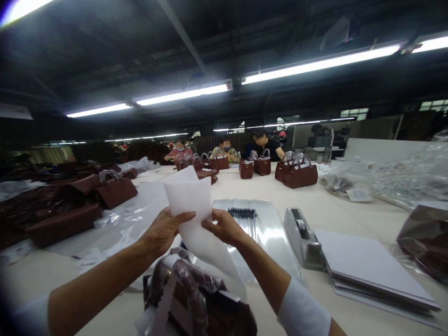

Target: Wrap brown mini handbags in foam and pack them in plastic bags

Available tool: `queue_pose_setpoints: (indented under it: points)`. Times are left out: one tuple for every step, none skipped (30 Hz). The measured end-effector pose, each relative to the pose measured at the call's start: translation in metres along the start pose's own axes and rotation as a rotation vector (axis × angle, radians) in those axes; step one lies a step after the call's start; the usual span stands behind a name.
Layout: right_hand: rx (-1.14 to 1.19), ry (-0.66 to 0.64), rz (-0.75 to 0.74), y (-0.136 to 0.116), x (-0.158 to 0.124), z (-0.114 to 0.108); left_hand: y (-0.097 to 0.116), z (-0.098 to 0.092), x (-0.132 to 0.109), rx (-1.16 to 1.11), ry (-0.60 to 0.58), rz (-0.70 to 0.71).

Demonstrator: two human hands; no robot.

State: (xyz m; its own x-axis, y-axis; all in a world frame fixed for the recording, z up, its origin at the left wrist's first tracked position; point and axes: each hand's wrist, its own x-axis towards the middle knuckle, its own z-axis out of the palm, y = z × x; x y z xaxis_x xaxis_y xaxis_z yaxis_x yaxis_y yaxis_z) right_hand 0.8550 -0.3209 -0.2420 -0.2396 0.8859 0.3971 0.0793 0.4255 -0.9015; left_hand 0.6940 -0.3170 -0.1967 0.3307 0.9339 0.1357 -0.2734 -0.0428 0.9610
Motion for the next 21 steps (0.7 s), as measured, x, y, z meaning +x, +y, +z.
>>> queue_pose_setpoints:
  points:
    - [-0.042,0.047,0.018,-0.003,-0.001,-0.002,0.0,-0.001,0.0,0.011,-0.003,0.012]
    - [-0.079,0.099,0.036,-0.008,-0.003,-0.004,0.0,-0.002,0.0,0.021,-0.005,0.027]
    - [-0.101,0.142,0.055,-0.014,-0.004,-0.006,0.001,-0.002,0.0,0.026,-0.003,0.036]
    - [-0.099,0.161,0.074,-0.021,-0.005,-0.007,0.001,-0.003,0.001,0.031,-0.011,0.037]
    - [-0.07,0.149,0.093,-0.029,-0.005,-0.009,0.002,-0.003,0.002,0.038,-0.031,0.031]
    - [-0.015,0.111,0.108,-0.036,-0.005,-0.009,0.002,-0.002,0.002,0.05,-0.067,0.023]
    - [0.055,0.065,0.115,-0.042,-0.004,-0.008,0.003,-0.002,0.003,0.068,-0.119,0.016]
    - [0.128,0.028,0.115,-0.047,-0.004,-0.007,0.004,-0.001,0.003,0.094,-0.179,0.016]
    - [0.189,0.009,0.106,-0.05,-0.004,-0.005,0.006,0.0,0.002,0.13,-0.233,0.024]
    - [0.225,0.008,0.091,-0.052,-0.004,-0.004,0.009,0.001,-0.001,0.179,-0.269,0.043]
    - [0.237,0.016,0.072,-0.052,-0.005,-0.003,0.012,0.0,-0.004,0.243,-0.269,0.08]
    - [0.229,0.022,0.055,-0.05,-0.007,-0.002,0.015,-0.002,-0.01,0.32,-0.229,0.145]
    - [0.208,0.019,0.044,-0.047,-0.01,-0.004,0.019,-0.005,-0.018,0.404,-0.149,0.243]
    - [0.181,0.008,0.043,-0.043,-0.014,-0.006,0.022,-0.01,-0.029,0.489,-0.044,0.373]
    - [0.151,-0.006,0.05,-0.038,-0.019,-0.01,0.023,-0.017,-0.041,0.574,0.07,0.52]
    - [0.112,-0.022,0.065,-0.032,-0.024,-0.015,0.023,-0.024,-0.056,0.657,0.164,0.665]
    - [0.069,-0.036,0.083,-0.026,-0.029,-0.019,0.022,-0.031,-0.072,0.739,0.218,0.788]
    - [0.024,-0.051,0.102,-0.019,-0.034,-0.024,0.017,-0.037,-0.088,0.823,0.223,0.881]
    - [-0.024,-0.061,0.116,-0.014,-0.039,-0.028,0.011,-0.043,-0.102,0.907,0.191,0.936]
    - [-0.072,-0.067,0.124,-0.008,-0.044,-0.031,0.003,-0.048,-0.115,0.988,0.15,0.961]
    - [-0.117,-0.067,0.127,-0.004,-0.049,-0.034,-0.007,-0.051,-0.124,1.061,0.115,0.966]
